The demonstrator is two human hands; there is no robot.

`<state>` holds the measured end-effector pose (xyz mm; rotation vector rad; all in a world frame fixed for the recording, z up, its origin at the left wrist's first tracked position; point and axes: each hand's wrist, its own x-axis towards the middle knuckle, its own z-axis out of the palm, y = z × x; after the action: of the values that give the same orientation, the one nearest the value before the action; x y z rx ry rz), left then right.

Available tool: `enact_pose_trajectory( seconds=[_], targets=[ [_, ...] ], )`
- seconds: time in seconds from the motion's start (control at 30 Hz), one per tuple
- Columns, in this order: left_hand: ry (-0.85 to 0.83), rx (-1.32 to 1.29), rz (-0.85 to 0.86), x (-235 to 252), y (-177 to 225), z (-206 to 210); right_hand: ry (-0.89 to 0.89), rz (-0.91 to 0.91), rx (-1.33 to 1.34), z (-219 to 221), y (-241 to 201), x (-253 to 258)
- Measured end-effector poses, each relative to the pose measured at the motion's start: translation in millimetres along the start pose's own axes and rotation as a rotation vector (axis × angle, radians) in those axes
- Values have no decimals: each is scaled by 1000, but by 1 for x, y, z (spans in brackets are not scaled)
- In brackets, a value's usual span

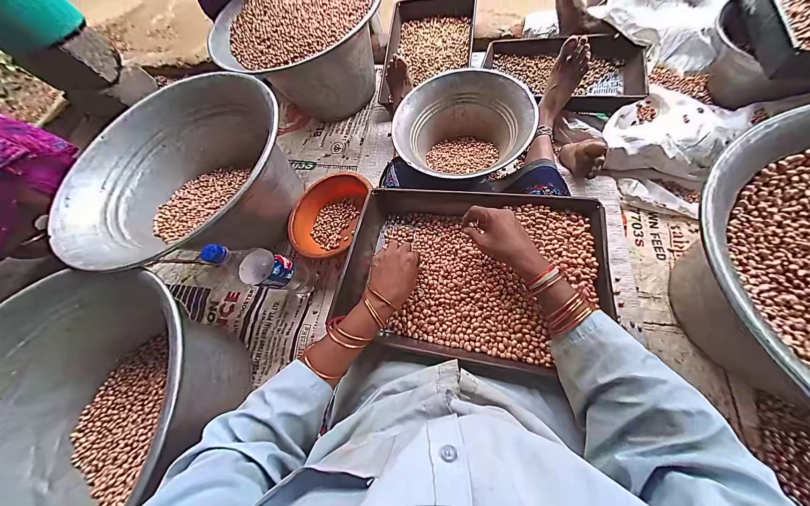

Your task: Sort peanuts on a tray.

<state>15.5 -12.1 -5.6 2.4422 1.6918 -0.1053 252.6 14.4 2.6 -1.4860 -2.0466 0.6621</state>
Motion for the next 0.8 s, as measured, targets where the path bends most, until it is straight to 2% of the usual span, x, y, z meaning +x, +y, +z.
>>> enact_pose_trajectory(
  seconds=[0.1, 0.13, 0.23, 0.3, 0.37, 0.43, 0.5, 0.57, 0.6, 0.7, 0.77, 0.8],
  targets=[
    [11, -47, -2, -1, -7, -4, -78, -138, -204, 19, -6, -3],
    [66, -69, -25, -4, -12, -11, -116, -130, -243, 20, -10, -4],
    [380, -75, -141, -19, -45, -33, -209, -75, -284, 20, -12, -5],
    [474, -64, -193, -24, -57, -46, -218, -72, -298, 20, -10, -3],
    [422, -117, -108, -29, -51, -50, -230, -59, -320, 21, -10, -2],
    [267, -196, 11, -24, -36, -42, -254, -38, -336, 23, -11, 0],
    [88, -201, 53, -11, -23, -27, -270, -20, -331, 23, -12, 2],
    [-5, -181, 58, -5, -15, -15, -268, 23, -250, 18, -9, 4],
    [-19, -175, 57, -3, -12, -11, -236, 36, -160, 14, -5, 4],
    [3, -170, 65, 1, -11, -3, 6, 124, 242, 6, 3, 4],
    [2, -137, 53, 1, -10, -3, 78, 151, 347, 6, -6, 3],
    [-1, -115, 42, 0, -9, -2, 52, 117, 333, 9, -11, 2]
  ],
)
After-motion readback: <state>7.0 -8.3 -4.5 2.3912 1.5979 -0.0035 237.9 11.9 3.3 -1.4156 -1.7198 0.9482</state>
